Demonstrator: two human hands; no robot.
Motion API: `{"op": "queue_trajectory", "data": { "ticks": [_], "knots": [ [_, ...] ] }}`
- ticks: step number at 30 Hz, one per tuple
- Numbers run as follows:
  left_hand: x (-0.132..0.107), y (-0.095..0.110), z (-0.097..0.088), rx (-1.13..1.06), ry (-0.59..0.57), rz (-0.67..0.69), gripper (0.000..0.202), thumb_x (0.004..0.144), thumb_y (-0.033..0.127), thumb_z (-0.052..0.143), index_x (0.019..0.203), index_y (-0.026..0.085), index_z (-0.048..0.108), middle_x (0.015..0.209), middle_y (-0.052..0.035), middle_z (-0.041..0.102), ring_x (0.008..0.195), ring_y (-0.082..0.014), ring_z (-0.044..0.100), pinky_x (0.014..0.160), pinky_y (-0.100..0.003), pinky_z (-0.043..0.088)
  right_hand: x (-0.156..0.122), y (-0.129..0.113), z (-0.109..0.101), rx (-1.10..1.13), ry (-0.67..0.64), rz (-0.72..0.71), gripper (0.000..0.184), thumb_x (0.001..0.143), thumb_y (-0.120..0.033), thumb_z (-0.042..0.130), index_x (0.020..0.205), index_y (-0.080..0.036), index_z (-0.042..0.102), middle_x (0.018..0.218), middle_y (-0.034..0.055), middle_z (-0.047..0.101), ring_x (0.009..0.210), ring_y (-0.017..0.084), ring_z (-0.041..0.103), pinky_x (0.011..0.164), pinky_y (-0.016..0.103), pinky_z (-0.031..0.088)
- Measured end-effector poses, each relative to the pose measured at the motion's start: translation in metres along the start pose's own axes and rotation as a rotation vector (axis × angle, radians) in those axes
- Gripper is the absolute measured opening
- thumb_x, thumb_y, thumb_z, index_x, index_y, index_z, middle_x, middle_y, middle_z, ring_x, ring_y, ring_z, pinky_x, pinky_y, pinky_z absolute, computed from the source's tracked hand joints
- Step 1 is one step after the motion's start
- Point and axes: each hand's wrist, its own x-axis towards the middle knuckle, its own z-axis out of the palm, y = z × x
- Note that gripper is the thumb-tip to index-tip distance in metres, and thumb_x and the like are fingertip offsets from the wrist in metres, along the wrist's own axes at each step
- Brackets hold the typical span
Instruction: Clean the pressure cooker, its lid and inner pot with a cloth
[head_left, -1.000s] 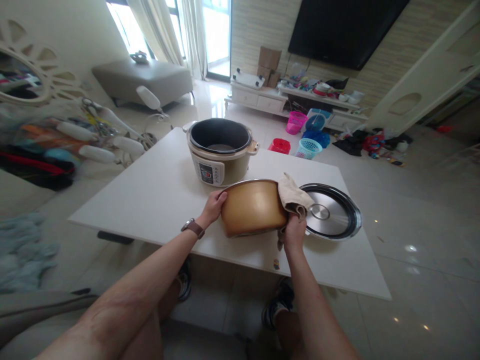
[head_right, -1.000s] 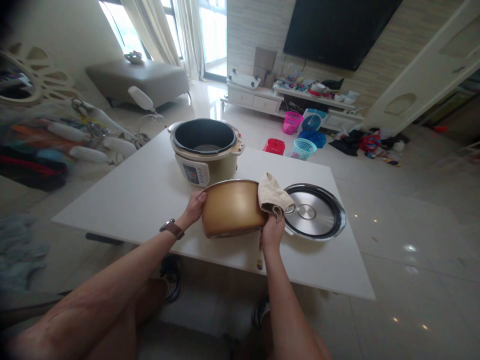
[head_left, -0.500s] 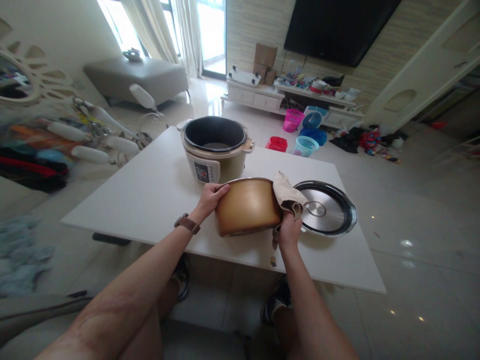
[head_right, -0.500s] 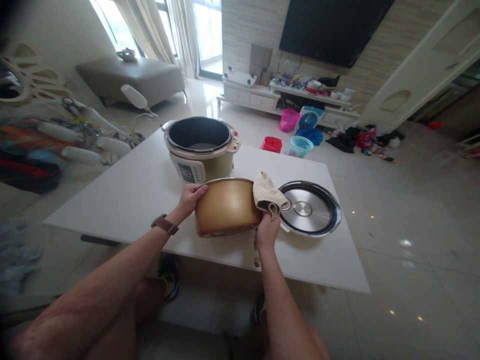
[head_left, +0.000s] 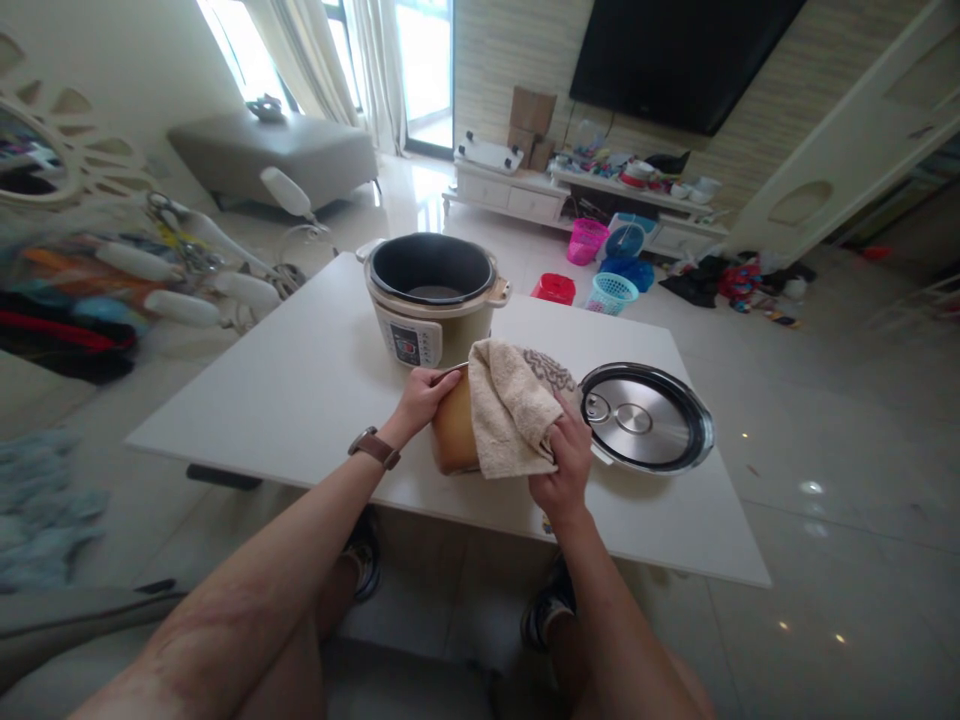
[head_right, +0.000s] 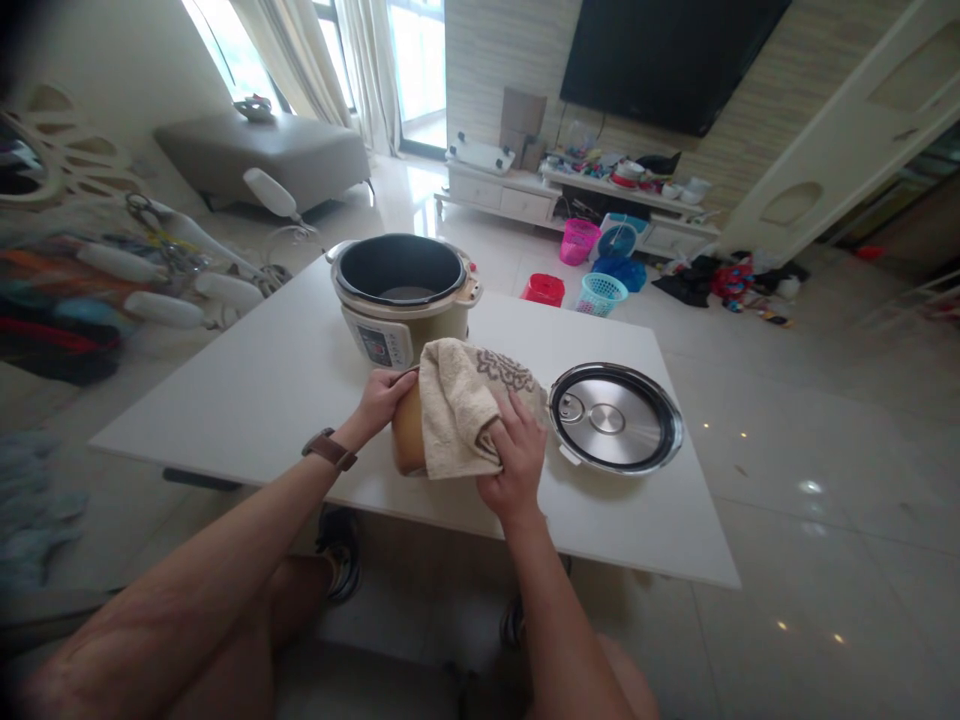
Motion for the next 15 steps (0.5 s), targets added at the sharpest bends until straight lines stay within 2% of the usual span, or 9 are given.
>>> {"op": "queue_trajectory", "data": {
  "ticks": [2,4,7,9,13,15],
  "knots": [
    [-0.001,0.001,0.001,-0.014,0.008,-0.007,0.067,0.081,0.071,0.066,0.05,0.021,0.034,0.052,0.0035,0.027,0.052,-0.0075,0.022,0.049,-0.027,0.013,0.0,0.004,0.002,0.03,0.053,0.044,0.03,0.094,-0.038,0.049,0.11,-0.024,0.071,0.12,0.0133,0.073,0.125,0.034,0.065,0.1,0.05,0.05],
    [-0.003,0.002,0.003,-0.027,0.029,-0.009,0.068,0.081,0.071,0.066,0.049,0.021,0.033,0.052,0.0037,0.027,0.051,-0.0073,0.022,0.049,-0.027,0.013,-0.003,0.01,0.007,0.089,0.12,0.155,0.033,0.092,-0.039,0.052,0.114,-0.022,0.07,0.119,0.0144,0.073,0.122,0.034,0.066,0.1,0.05,0.051],
    [-0.005,0.0,0.004,-0.043,0.059,0.005,0.068,0.081,0.071,0.067,0.049,0.021,0.033,0.053,0.0038,0.026,0.052,-0.0075,0.021,0.049,-0.028,0.013,-0.004,0.019,0.014,0.227,0.184,0.409,0.039,0.088,-0.036,0.055,0.12,-0.02,0.07,0.118,0.013,0.075,0.117,0.031,0.068,0.103,0.048,0.053],
    [-0.006,-0.006,0.004,-0.064,0.073,0.018,0.068,0.082,0.072,0.066,0.05,0.021,0.034,0.054,0.0036,0.027,0.052,-0.008,0.021,0.049,-0.028,0.013,-0.002,0.024,0.018,0.322,0.237,0.595,0.039,0.086,-0.036,0.056,0.118,-0.02,0.072,0.115,0.0106,0.076,0.116,0.029,0.069,0.105,0.046,0.053],
    [-0.01,-0.025,0.004,-0.095,0.122,0.021,0.069,0.082,0.078,0.061,0.052,0.022,0.033,0.054,0.0041,0.027,0.053,-0.009,0.021,0.05,-0.028,0.016,0.0,0.041,0.024,0.457,0.368,0.994,0.042,0.084,-0.046,0.061,0.111,-0.017,0.075,0.112,0.0092,0.078,0.115,0.028,0.07,0.105,0.043,0.055],
    [-0.012,-0.031,0.004,-0.077,0.142,0.013,0.068,0.082,0.08,0.056,0.053,0.023,0.032,0.054,0.0042,0.027,0.054,-0.0097,0.022,0.051,-0.029,0.017,-0.003,0.051,0.029,0.541,0.386,1.11,0.046,0.083,-0.048,0.062,0.114,-0.016,0.075,0.113,0.0088,0.078,0.114,0.029,0.07,0.1,0.044,0.057]
  ]
}}
